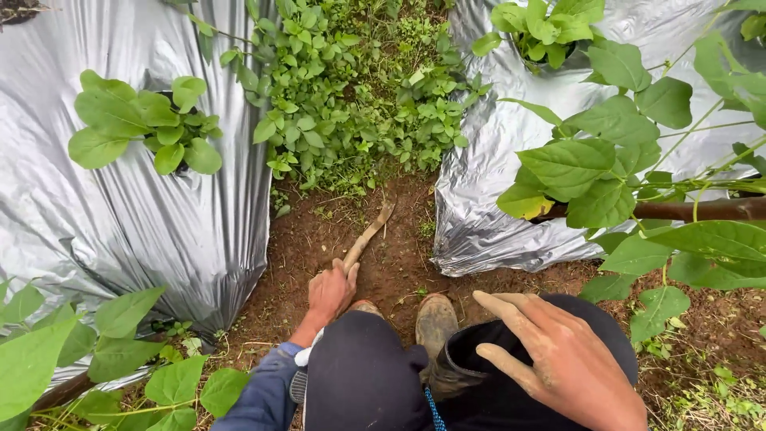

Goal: Training bean vines onto support strings and weeding the soil with a wooden stick in a field.

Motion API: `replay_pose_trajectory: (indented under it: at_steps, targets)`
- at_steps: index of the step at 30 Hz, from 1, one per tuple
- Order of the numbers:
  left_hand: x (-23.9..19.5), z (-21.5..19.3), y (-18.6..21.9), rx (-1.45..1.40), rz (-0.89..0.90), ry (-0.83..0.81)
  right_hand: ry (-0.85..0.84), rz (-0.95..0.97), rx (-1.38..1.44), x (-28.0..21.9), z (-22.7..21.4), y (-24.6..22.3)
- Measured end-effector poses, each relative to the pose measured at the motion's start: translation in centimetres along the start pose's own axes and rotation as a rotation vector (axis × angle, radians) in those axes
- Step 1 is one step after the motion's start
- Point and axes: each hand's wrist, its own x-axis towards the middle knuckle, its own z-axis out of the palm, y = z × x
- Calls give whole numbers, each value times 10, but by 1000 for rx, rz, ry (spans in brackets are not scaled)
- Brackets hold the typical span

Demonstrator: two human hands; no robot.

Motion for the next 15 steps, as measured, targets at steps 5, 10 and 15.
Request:
replay_pose_trajectory:
  at_steps: [5, 10, 15]
  targets:
    - [83, -16, 26, 9, 32, -86, -9, -27, 26, 8, 4, -1]
    - [86, -23, 12, -11, -3, -82, -33, -90, 104, 16, 2, -3]
    - [-7, -27, -6, 96, -141, -113, -54, -5, 77, 13, 1, 8]
